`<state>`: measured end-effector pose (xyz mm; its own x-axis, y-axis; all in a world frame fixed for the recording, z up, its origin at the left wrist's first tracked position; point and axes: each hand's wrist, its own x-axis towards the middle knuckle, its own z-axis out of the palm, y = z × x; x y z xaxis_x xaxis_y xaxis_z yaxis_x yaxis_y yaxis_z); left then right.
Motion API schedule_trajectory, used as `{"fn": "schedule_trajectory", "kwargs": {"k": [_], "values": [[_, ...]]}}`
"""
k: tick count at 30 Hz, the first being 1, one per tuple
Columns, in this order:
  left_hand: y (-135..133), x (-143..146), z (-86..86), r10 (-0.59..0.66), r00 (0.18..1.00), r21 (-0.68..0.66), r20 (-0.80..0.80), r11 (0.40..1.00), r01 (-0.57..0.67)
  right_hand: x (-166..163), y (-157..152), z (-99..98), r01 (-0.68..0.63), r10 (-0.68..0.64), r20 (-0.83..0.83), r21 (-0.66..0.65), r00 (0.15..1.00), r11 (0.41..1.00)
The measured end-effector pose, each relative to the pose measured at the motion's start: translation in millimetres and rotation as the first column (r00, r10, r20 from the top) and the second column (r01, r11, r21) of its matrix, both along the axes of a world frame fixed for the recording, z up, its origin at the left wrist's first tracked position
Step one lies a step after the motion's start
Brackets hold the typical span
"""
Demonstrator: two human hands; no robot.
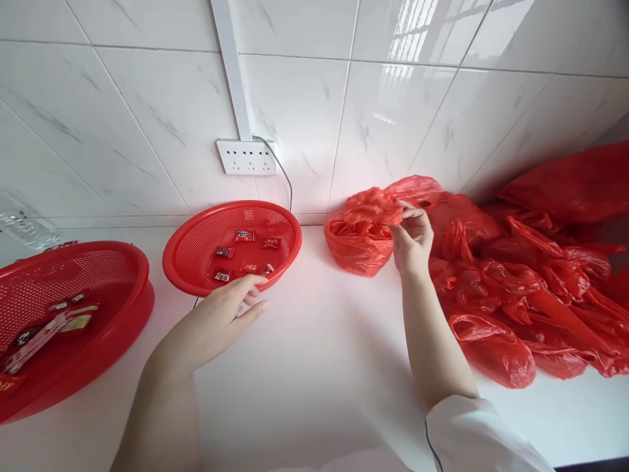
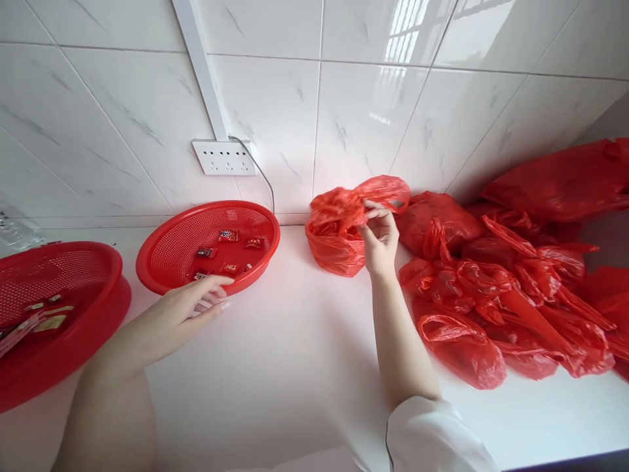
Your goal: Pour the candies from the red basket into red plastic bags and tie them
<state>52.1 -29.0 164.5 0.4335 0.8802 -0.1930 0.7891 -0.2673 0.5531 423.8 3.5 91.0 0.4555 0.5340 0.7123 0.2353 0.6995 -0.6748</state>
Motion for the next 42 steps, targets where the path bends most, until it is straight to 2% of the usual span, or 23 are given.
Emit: {"fn": "schedule_trajectory", "kwargs": {"k": [3,5,7,11,13,15,17,19,21,22,26,28,31,32,34,36,38,39,41,42], "values": [[0,15,-5.7,0.080,0.958,0.029,0.275,0.995,-0.091,-30,-18,13.4,-0.247,0.254,0.129,-0.069,0.958,0.967],[-1,28,-9.9,0.047,0.886,0.038,0.461,0.997,-0.073,-56,-33,21.6,-0.386,0.415,0.211,-0.164,0.885,0.908],[-5,39,-12.8,-0.005,0.830,0.040,0.558,0.999,-0.021,-81,-46,27.6,-0.443,0.518,0.288,-0.286,0.805,0.849],[-8,47,-12.1,-0.040,0.839,0.084,0.542,0.996,-0.006,-109,-59,34.0,-0.351,0.536,0.463,-0.429,0.706,0.833],[-4,42,-9.7,-0.016,0.835,0.145,0.550,0.987,-0.077,-107,-61,37.2,-0.289,0.529,0.527,-0.471,0.666,0.833],[3,34,-8.4,0.062,0.781,0.169,0.621,0.963,-0.211,-98,-64,41.8,-0.238,0.508,0.570,-0.482,0.646,0.843],[12,24,-9.0,0.161,0.652,0.109,0.741,0.929,-0.354,-87,-68,47.4,-0.182,0.460,0.616,-0.460,0.640,0.869],[21,14,-11.2,0.237,0.452,-0.010,0.860,0.894,-0.448,-76,-72,52.4,-0.109,0.415,0.665,-0.451,0.620,0.886],[30,5,-13.4,0.253,0.265,-0.114,0.931,0.888,-0.445,-65,-76,56.0,-0.043,0.409,0.702,-0.476,0.583,0.879],[34,1,-14.3,0.251,0.196,-0.152,0.948,0.898,-0.412,-61,-78,57.3,-0.027,0.438,0.709,-0.510,0.552,0.860],[43,-5,-16.8,0.262,0.027,-0.242,0.965,0.923,-0.299,-49,-89,62.4,-0.006,0.616,0.664,-0.678,0.425,0.735],[43,-3,-17.8,0.281,-0.006,-0.272,0.960,0.923,-0.272,-49,-95,66.1,0.004,0.592,0.653,-0.673,0.473,0.740],[37,8,-19.4,0.333,0.042,-0.316,0.942,0.922,-0.224,-61,-95,68.8,-0.059,0.442,0.618,-0.538,0.650,0.841],[35,13,-19.9,0.347,0.066,-0.326,0.935,0.920,-0.217,-67,-93,67.5,-0.094,0.423,0.595,-0.503,0.683,0.859],[31,21,-20.6,0.359,0.114,-0.330,0.927,0.919,-0.215,-81,-85,60.4,-0.157,0.462,0.586,-0.496,0.666,0.854],[28,25,-19.7,0.313,0.188,-0.268,0.931,0.936,-0.229,-94,-75,48.7,-0.170,0.529,0.625,-0.541,0.574,0.824],[23,22,-15.1,0.191,0.352,-0.089,0.916,0.954,-0.286,-103,-67,36.6,-0.132,0.531,0.682,-0.547,0.502,0.827],[20,17,-10.9,0.123,0.477,0.044,0.870,0.946,-0.322,-105,-65,31.8,-0.097,0.502,0.714,-0.527,0.489,0.844],[10,6,0.8,0.037,0.740,0.350,0.671,0.865,-0.360,-107,-64,26.7,-0.011,0.422,0.772,-0.474,0.476,0.880],[3,0,7.4,0.049,0.845,0.465,0.533,0.817,-0.340,-108,-65,26.5,0.023,0.387,0.800,-0.446,0.459,0.895]]}}
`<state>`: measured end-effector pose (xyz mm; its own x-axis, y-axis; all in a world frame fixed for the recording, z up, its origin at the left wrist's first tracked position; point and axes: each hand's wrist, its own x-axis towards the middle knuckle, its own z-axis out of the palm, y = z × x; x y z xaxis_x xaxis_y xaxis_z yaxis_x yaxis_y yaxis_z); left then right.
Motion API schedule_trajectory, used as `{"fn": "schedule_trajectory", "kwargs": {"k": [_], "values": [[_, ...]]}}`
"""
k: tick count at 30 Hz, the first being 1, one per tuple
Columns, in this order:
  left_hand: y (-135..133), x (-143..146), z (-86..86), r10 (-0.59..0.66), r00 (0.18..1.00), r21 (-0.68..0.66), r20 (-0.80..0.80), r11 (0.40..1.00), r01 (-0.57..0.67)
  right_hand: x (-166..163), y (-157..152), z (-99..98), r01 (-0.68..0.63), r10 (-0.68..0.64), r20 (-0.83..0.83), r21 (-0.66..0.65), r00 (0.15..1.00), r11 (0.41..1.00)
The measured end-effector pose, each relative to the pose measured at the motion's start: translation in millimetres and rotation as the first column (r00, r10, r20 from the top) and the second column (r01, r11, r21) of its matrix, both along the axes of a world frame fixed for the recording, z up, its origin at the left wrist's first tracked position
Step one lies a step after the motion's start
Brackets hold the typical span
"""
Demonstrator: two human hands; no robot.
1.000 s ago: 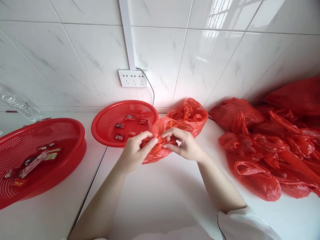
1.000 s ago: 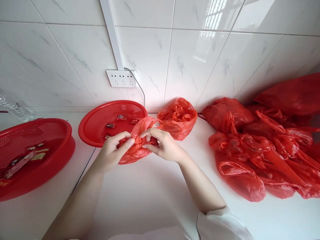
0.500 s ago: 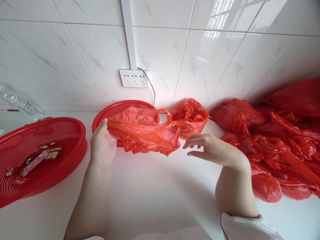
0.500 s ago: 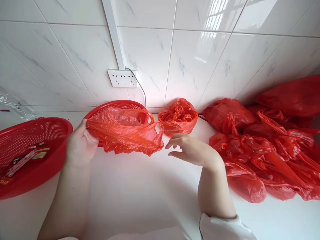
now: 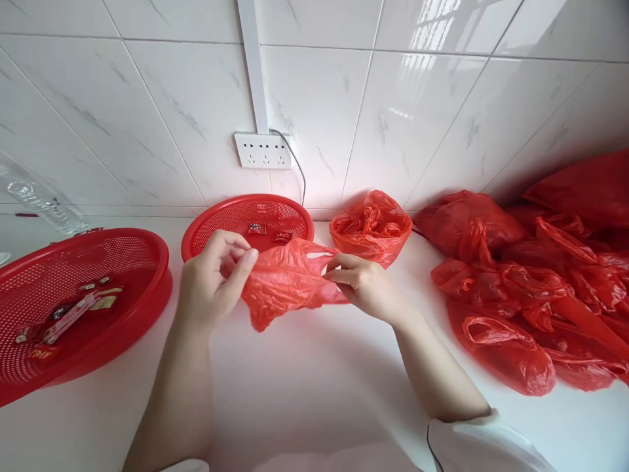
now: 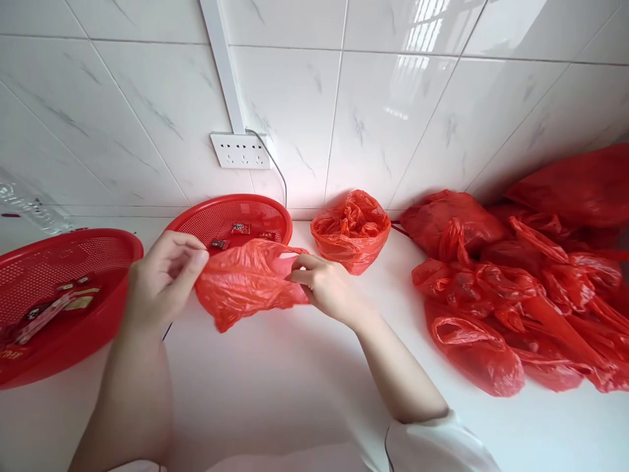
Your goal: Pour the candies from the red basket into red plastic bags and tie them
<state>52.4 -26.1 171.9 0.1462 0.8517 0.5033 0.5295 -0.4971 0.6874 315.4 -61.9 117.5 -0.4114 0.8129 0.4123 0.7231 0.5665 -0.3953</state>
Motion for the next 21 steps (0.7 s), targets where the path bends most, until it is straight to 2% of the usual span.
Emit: {"fn": "schedule_trajectory", "kwargs": {"k": [1,2,3,5,6,7,8,10,11,13,16,18,21], "values": [[-8,-4,6.4,0.047,0.992,0.083,-0.120,0.996,-0.037,-1,-2,1.0,0.005,-0.006,0.034,0.030,0.999,1.000],[-16,-6,11.8,0.021,0.980,0.143,-0.199,0.990,0.008,-4,-5,2.9,-0.007,0.003,0.071,0.058,0.998,0.998],[-25,-6,15.7,-0.078,0.962,0.152,-0.261,0.981,0.121,-7,-8,5.2,-0.033,0.024,0.108,0.085,0.994,0.996],[-40,3,17.2,-0.356,0.868,0.023,-0.345,0.922,0.387,-15,-14,8.8,-0.101,0.075,0.178,0.145,0.981,0.984],[-45,10,14.4,-0.482,0.793,-0.114,-0.373,0.872,0.477,-20,-16,9.1,-0.130,0.093,0.210,0.170,0.973,0.977],[-48,18,9.6,-0.552,0.734,-0.255,-0.395,0.834,0.490,-23,-18,8.1,-0.152,0.104,0.240,0.189,0.965,0.970],[-49,27,2.9,-0.569,0.707,-0.371,-0.421,0.819,0.438,-26,-20,5.5,-0.171,0.113,0.269,0.204,0.957,0.964],[-44,44,-13.9,-0.565,0.677,-0.495,-0.471,0.805,0.327,-26,-22,-3.8,-0.207,0.132,0.329,0.206,0.935,0.956],[-40,51,-23.2,-0.603,0.638,-0.547,-0.478,0.773,0.321,-23,-22,-9.7,-0.224,0.145,0.363,0.186,0.921,0.957],[-30,61,-41.9,-0.691,0.526,-0.582,-0.496,0.714,0.388,-15,-24,-21.0,-0.248,0.178,0.424,0.117,0.888,0.962],[-22,74,-67.4,-0.753,0.396,-0.596,-0.526,0.658,0.460,-3,-28,-28.4,-0.231,0.180,0.466,0.055,0.866,0.971],[-22,80,-81.3,-0.733,0.320,-0.585,-0.600,0.675,0.450,4,-31,-25.8,-0.231,0.186,0.458,0.043,0.869,0.972],[-21,83,-94.3,-0.599,0.285,-0.519,-0.748,0.796,0.311,18,-36,-21.0,-0.259,0.242,0.429,-0.019,0.870,0.966]]}}
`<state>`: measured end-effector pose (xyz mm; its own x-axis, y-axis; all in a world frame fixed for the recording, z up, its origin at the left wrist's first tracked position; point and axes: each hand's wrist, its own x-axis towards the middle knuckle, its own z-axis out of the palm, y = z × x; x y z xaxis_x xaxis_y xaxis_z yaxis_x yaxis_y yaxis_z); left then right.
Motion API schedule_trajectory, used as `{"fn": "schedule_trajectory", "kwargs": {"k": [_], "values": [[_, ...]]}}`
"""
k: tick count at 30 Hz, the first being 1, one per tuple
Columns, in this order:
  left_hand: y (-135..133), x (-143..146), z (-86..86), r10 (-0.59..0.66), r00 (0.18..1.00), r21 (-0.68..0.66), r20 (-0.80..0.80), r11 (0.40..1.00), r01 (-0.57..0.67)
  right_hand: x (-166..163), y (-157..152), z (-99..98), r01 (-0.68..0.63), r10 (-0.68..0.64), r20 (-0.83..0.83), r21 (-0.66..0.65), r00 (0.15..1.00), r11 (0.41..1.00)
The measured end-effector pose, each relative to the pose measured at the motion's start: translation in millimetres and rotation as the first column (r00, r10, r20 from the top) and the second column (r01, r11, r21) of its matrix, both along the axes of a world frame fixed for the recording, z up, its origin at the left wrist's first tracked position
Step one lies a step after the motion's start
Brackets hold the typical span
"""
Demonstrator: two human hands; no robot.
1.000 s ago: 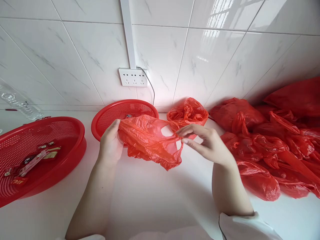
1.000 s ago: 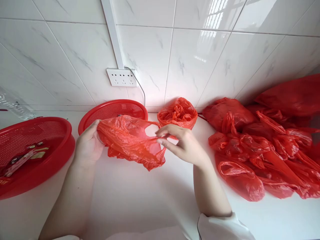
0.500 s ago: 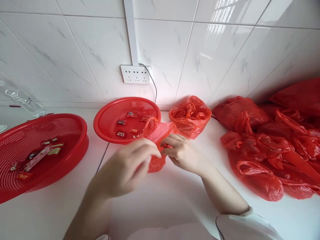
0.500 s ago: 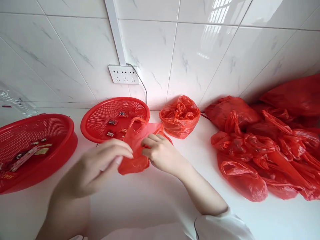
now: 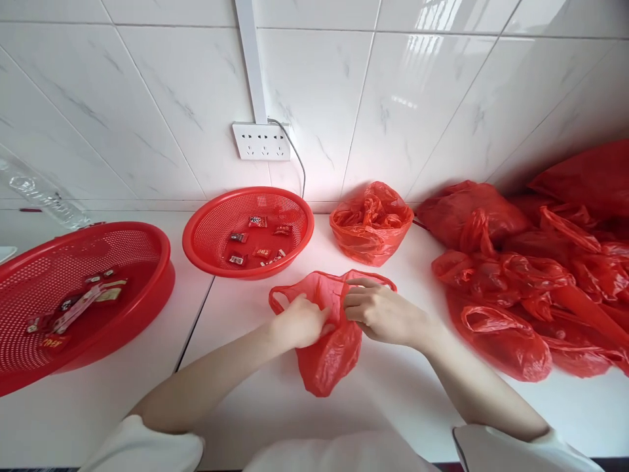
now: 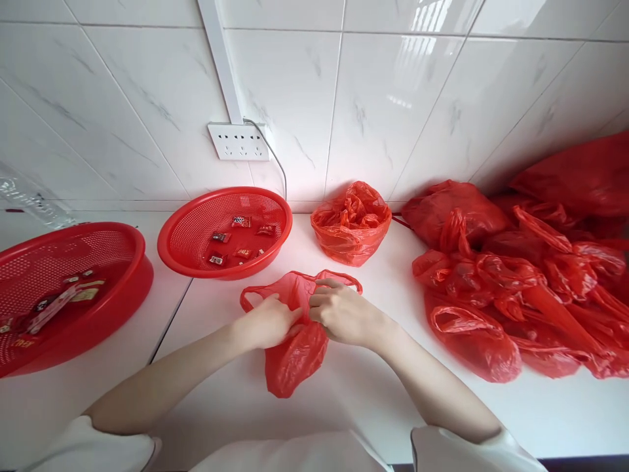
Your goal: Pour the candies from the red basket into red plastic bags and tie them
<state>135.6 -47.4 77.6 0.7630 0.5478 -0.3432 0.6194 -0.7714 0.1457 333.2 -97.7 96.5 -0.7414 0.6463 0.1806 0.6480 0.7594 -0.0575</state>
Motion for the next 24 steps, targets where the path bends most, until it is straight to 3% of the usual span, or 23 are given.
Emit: {"fn": "schedule_trajectory", "kwargs": {"k": [3,5,7,10,13,15,17,21,24], "values": [[8,-11,0.1,0.183,0.977,0.118,-0.106,0.978,-0.171,23,-6,-5.6,0.094,-0.092,0.023,-0.142,0.996,0.985],[13,-23,6.7,0.261,0.955,0.170,-0.140,0.957,-0.237,41,-13,-12.2,0.265,-0.253,0.081,-0.243,0.964,0.933],[12,-31,15.5,0.286,0.947,0.187,-0.145,0.948,-0.257,52,-19,-14.5,0.351,-0.341,0.089,-0.321,0.936,0.880],[-3,-29,26.5,0.288,0.948,0.202,-0.135,0.945,-0.259,47,-23,-5.4,0.191,-0.232,-0.065,-0.379,0.970,0.905],[-23,-15,28.7,0.237,0.965,0.174,-0.115,0.961,-0.216,17,-16,3.0,0.149,-0.199,-0.188,-0.252,0.962,0.956],[-30,-6,24.1,0.169,0.981,0.132,-0.096,0.979,-0.156,-7,-8,-2.5,0.242,-0.264,-0.181,-0.137,0.947,0.961],[-32,-2,15.5,0.123,0.988,0.085,-0.095,0.990,-0.115,-27,1,-16.8,0.247,-0.262,-0.126,-0.123,0.957,0.961],[-31,-14,-5.5,0.136,0.983,0.021,-0.123,0.991,-0.135,-42,13,-49.7,0.179,-0.207,-0.035,-0.375,0.978,0.910],[-29,-37,-16.5,0.230,0.963,0.040,-0.141,0.973,-0.227,-33,20,-63.3,0.332,-0.327,0.084,-0.415,0.941,0.847]]}}
